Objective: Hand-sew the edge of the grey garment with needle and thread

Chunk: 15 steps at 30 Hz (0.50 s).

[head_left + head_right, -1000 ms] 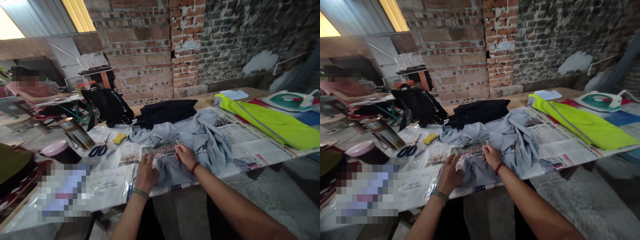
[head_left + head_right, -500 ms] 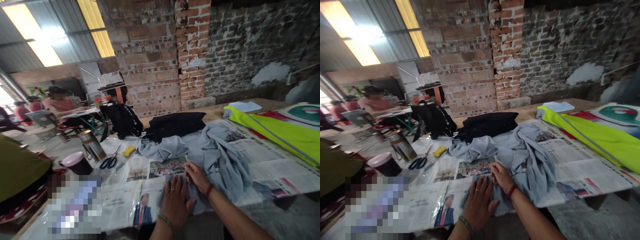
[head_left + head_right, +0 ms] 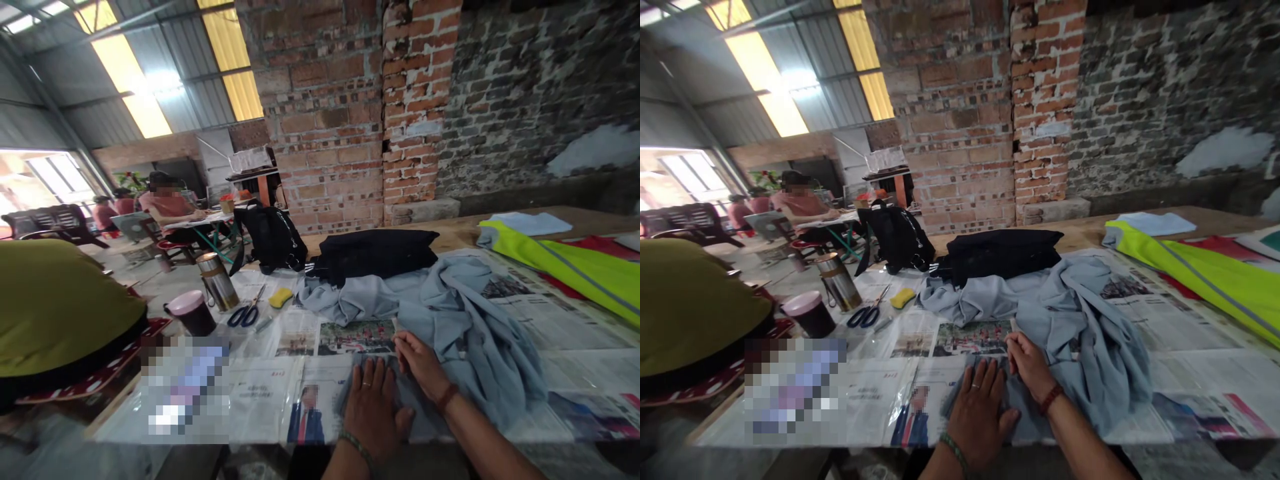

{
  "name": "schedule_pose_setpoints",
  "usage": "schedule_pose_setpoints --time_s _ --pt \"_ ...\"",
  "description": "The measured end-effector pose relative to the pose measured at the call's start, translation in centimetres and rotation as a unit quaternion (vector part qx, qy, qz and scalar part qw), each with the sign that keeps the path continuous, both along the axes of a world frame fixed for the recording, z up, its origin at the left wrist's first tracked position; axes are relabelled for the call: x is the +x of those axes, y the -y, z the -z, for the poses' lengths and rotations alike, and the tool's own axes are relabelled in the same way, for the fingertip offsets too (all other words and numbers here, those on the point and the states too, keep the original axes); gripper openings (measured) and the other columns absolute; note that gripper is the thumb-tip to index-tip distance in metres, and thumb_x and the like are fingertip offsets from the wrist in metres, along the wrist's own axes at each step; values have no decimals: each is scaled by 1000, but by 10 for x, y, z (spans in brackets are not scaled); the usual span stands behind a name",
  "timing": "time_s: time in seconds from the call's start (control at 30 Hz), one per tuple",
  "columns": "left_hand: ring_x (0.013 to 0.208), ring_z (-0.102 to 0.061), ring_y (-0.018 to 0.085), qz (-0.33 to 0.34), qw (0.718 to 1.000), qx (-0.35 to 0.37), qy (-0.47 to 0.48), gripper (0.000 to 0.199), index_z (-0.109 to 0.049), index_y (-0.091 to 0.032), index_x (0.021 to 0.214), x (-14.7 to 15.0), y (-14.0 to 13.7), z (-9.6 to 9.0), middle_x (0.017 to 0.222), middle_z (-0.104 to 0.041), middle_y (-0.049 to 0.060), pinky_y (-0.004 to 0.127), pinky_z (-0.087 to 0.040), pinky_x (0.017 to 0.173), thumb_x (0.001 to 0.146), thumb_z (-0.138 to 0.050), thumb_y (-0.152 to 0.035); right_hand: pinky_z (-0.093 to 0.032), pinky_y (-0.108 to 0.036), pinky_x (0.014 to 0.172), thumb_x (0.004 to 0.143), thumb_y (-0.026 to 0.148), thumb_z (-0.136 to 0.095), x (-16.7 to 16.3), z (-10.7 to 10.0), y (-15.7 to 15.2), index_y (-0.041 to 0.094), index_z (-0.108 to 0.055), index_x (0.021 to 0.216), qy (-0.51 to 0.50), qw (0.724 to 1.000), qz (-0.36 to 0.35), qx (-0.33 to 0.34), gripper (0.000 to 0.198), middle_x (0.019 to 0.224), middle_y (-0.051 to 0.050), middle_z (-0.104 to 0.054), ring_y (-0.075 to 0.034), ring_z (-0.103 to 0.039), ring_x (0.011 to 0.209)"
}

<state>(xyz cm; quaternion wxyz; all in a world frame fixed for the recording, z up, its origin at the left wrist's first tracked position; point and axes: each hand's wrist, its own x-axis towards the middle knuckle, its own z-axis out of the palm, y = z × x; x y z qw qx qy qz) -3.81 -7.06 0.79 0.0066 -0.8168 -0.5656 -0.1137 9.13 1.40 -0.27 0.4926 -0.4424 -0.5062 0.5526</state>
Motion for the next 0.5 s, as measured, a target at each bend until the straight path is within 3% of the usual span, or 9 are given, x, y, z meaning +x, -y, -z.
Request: schedule_pose_setpoints --time_s 0.17,0.33,0.5 --pt "126 -34 31 -33 999 25 4 64 -42 -17 130 1 4 7 136 -40 9 50 -29 102 81 -33 -57 -30 -22 40 75 46 -45 -2 -4 1 21 -50 76 46 999 -22 8 26 46 8 -39 -10 -37 38" --pt "122 -38 34 -37 998 44 -12 61 -46 -15 127 -1 3 13 133 -44 11 52 -33 99 81 -36 -54 -31 -21 42 78 45 -43 -3 -2 2 20 -51 76 86 993 -54 61 26 47 7 -39 -10 -38 41" --pt "122 -39 34 -39 998 48 -22 58 -49 -16 125 -1 -1 12 133 -44 11 52 -33 99 81 -38 -52 -29 -21 41 78 46 -43 -4 0 -7 20 -50 74 40 998 -11 38 27 47 7 -39 -9 -37 39"
